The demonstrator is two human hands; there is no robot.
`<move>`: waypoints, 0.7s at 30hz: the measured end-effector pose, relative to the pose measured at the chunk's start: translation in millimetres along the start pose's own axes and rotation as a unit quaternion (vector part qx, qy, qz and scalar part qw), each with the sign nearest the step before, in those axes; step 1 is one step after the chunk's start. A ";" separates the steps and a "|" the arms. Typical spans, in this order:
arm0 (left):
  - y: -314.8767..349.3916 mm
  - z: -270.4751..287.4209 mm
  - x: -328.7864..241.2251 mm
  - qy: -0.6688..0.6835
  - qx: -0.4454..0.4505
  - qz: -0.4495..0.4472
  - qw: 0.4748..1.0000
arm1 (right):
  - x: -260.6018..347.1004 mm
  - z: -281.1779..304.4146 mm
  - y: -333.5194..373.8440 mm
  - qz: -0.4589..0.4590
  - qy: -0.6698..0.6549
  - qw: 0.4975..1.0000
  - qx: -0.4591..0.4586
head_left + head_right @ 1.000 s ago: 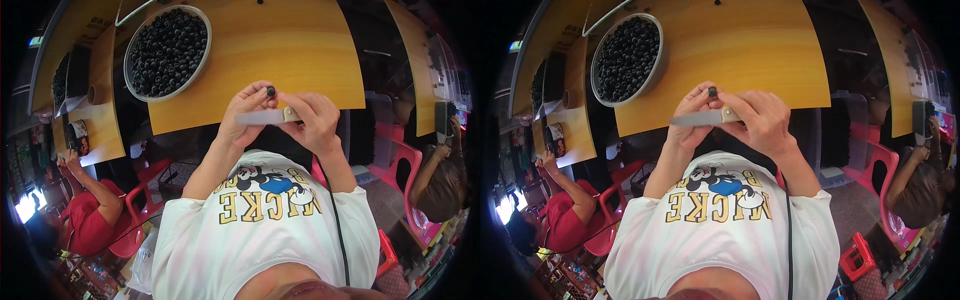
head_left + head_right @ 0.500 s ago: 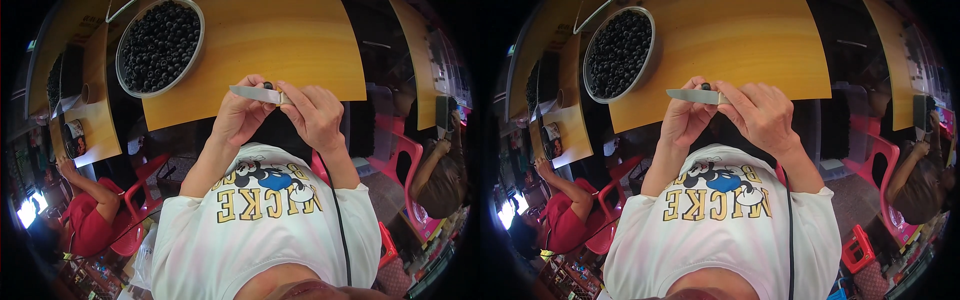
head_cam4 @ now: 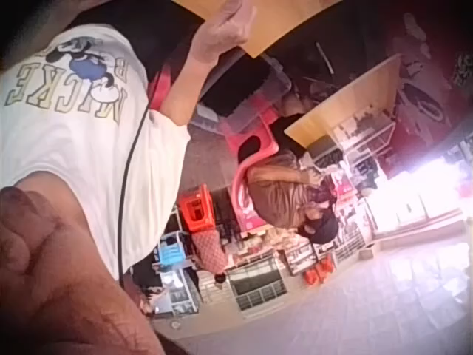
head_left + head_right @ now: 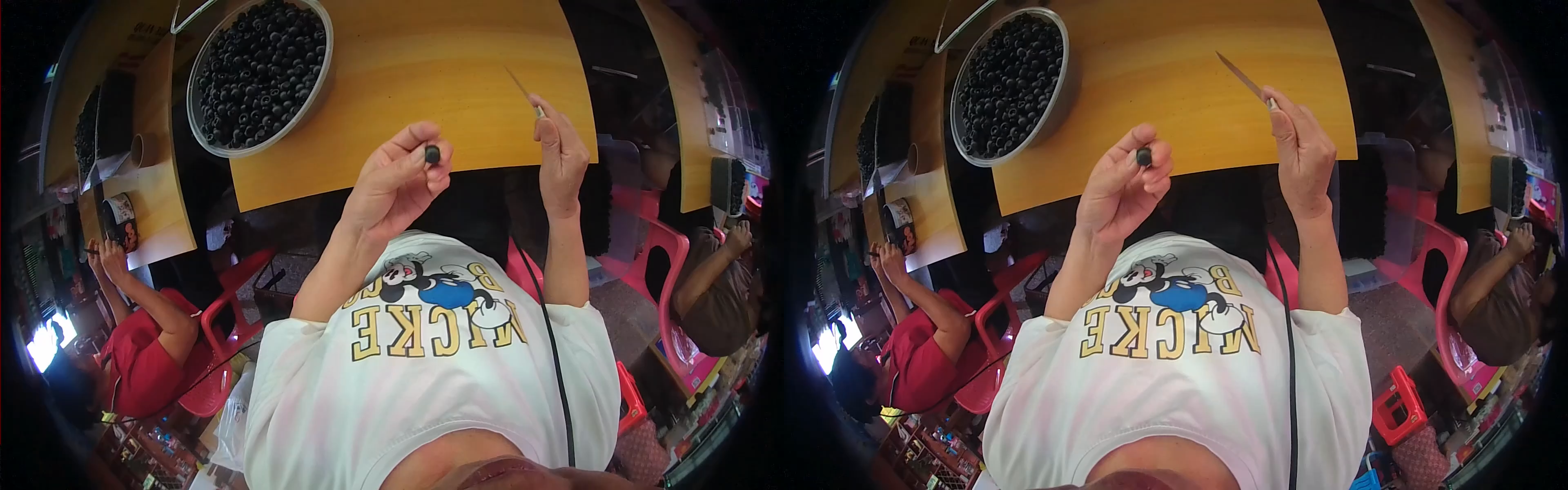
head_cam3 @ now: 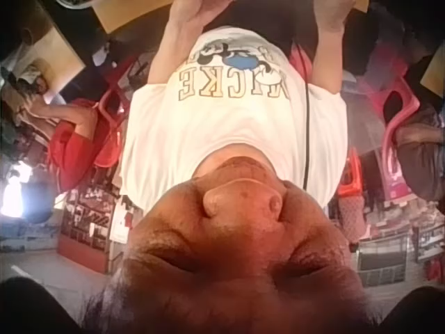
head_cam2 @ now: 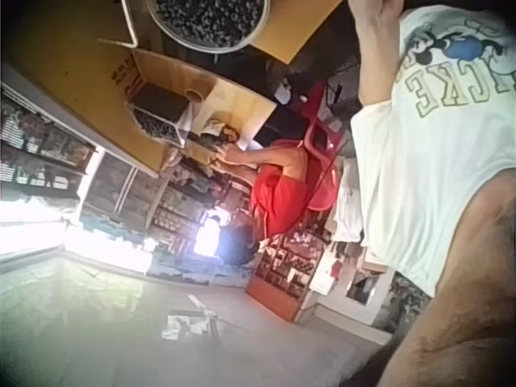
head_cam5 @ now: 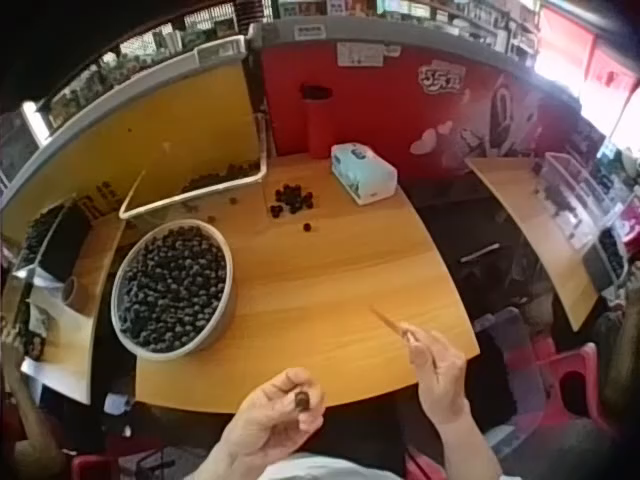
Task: Trimming the ends or stems of berries using a paring knife.
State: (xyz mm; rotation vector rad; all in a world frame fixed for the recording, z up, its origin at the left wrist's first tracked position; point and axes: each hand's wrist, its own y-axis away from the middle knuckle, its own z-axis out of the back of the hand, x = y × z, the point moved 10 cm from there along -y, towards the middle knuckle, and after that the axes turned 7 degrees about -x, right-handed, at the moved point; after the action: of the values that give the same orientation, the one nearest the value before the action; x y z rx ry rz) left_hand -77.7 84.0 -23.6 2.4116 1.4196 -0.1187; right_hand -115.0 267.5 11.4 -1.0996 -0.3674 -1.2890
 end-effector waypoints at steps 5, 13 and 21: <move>-3.4 4.3 3.4 0.010 -0.015 0.015 1.000 | -1.3 -13.6 3.5 -0.025 -0.014 1.000 -0.006; 8.3 -1.1 -5.1 -0.003 0.026 0.018 1.000 | -3.8 -21.9 14.0 -0.073 -0.025 0.997 0.009; 20.2 -15.4 -142.3 -0.325 -0.071 -0.207 0.920 | -17.3 -16.0 24.8 -0.109 -0.035 0.993 0.017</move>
State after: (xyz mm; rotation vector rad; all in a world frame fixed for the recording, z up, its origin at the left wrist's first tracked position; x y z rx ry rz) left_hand -132.6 -38.6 30.1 1.6716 1.4960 -0.8051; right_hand -103.7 261.9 -20.4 -1.1000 -0.5736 -1.4317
